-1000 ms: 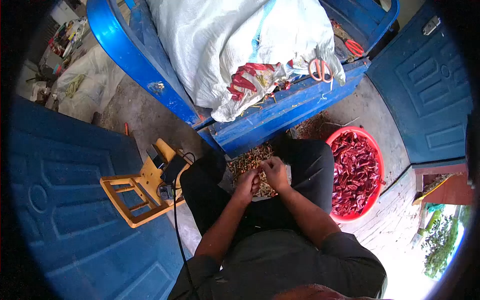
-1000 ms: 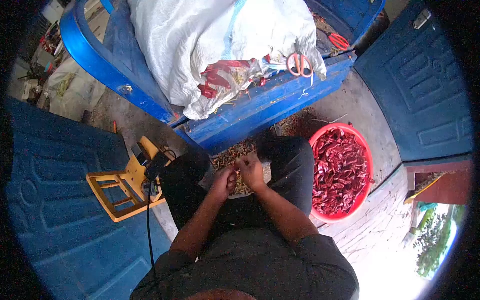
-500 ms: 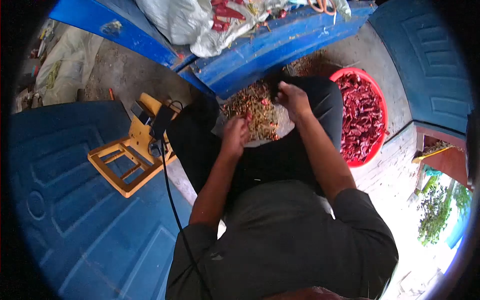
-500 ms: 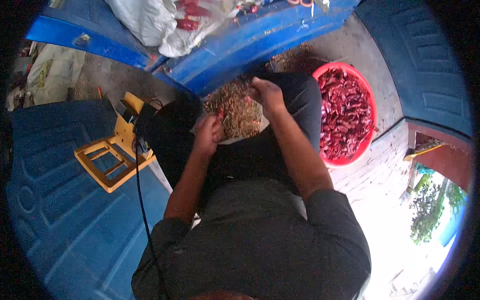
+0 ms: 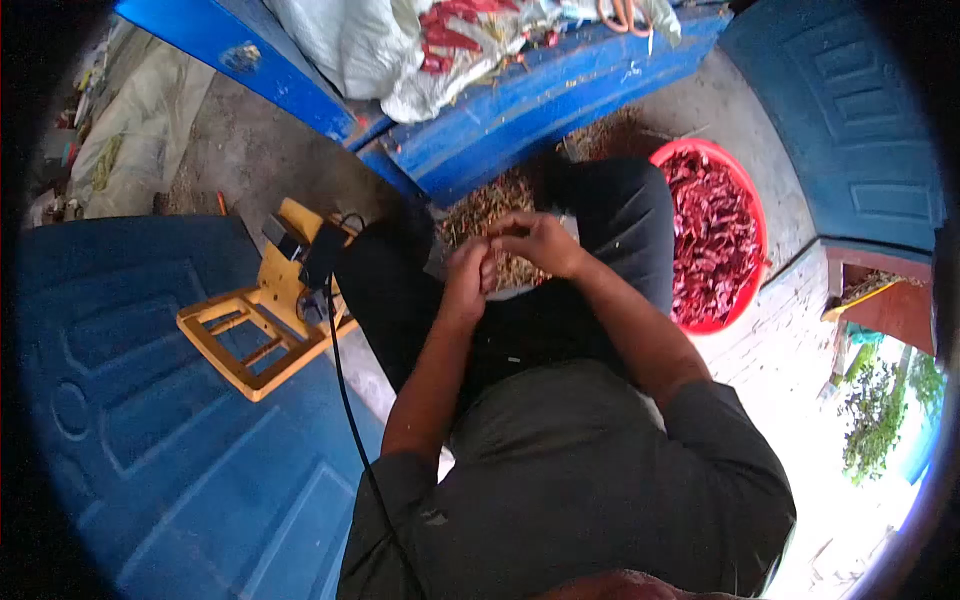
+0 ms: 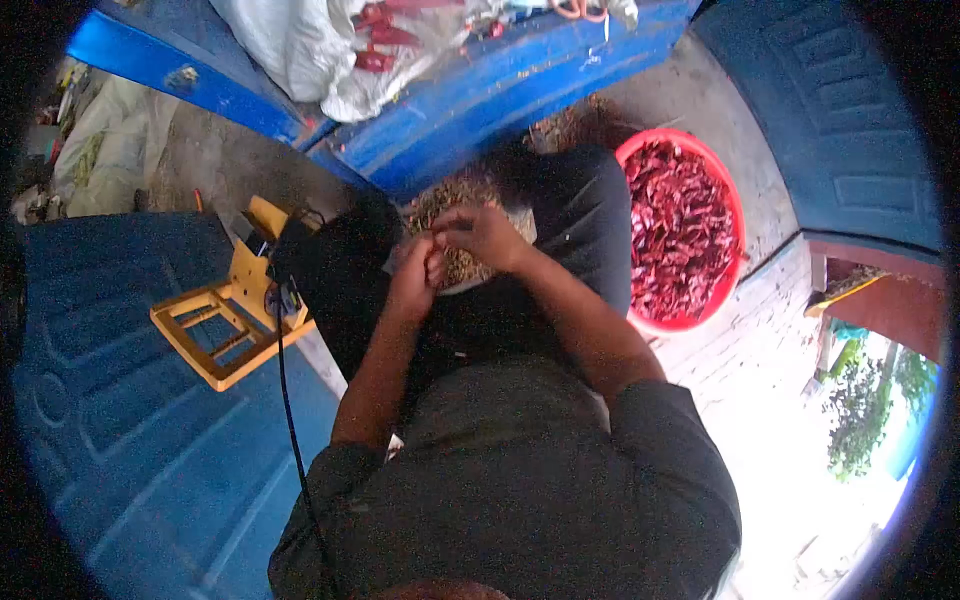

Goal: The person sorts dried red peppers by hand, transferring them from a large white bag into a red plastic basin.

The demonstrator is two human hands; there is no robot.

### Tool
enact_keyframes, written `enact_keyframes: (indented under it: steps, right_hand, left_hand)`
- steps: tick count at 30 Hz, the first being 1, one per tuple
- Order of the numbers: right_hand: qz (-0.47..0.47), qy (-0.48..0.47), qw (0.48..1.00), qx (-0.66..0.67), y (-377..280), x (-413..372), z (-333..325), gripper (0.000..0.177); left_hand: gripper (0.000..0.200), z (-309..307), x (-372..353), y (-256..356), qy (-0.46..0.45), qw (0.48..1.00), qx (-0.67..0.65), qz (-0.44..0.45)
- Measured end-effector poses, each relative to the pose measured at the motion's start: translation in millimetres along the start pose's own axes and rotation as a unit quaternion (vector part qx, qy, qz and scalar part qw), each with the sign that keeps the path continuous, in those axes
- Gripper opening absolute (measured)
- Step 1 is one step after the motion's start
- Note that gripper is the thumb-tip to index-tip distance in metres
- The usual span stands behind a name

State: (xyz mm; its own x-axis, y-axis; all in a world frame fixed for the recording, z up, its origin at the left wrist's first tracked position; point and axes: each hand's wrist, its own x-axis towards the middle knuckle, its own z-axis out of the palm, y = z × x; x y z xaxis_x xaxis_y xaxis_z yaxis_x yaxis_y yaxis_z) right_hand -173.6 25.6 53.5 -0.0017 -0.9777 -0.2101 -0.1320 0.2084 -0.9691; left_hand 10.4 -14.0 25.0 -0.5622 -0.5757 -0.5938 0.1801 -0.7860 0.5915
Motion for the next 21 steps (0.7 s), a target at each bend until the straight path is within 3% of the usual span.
enact_keyframes:
  steps: [2, 5, 9, 11, 13, 15, 16, 18, 21]
  right_hand:
    - [0.061, -0.028, 0.996, 0.059, -11, -3, 0, 0.030]
    - [0.028, 0.001, 0.999, 0.046, -1, -9, 7, 0.029]
    - [0.077, -0.014, 0.997, -0.003, -9, -13, -9, 0.026]
    - [0.075, -0.023, 0.997, 0.017, -14, -20, -17, 0.020]
    - [0.042, 0.015, 0.999, 0.009, -16, -29, -28, 0.016]
    - [-0.009, 0.133, 0.979, -0.151, -41, -44, -50, 0.010]
    - [-0.012, 0.205, 0.970, -0.131, -58, -53, -68, 0.010]
    - [0.021, 0.341, 0.910, -0.235, -70, -82, -123, 0.013]
    - [0.036, 0.438, 0.878, -0.191, -62, -136, -199, 0.027]
  left_hand:
    - [0.019, 4, -4, 4, -0.003, 1.000, 0.003, 0.002]
    - [0.020, 8, -7, 5, -0.008, 1.000, -0.006, 0.009]
    - [0.019, 16, -5, 2, -0.035, 0.999, 0.026, -0.012]
    - [0.020, 19, -5, 3, -0.066, 0.996, 0.042, -0.052]
    - [0.020, 19, -3, 1, -0.100, 0.994, 0.041, -0.032]
    - [0.018, 17, 0, -1, -0.119, 0.992, 0.014, -0.047]
    - [0.018, 17, -1, 2, -0.121, 0.992, 0.009, -0.046]
    - [0.017, 15, -6, 11, -0.057, 0.997, 0.017, -0.043]
    - [0.016, 11, -8, 10, -0.036, 0.999, -0.016, -0.029]
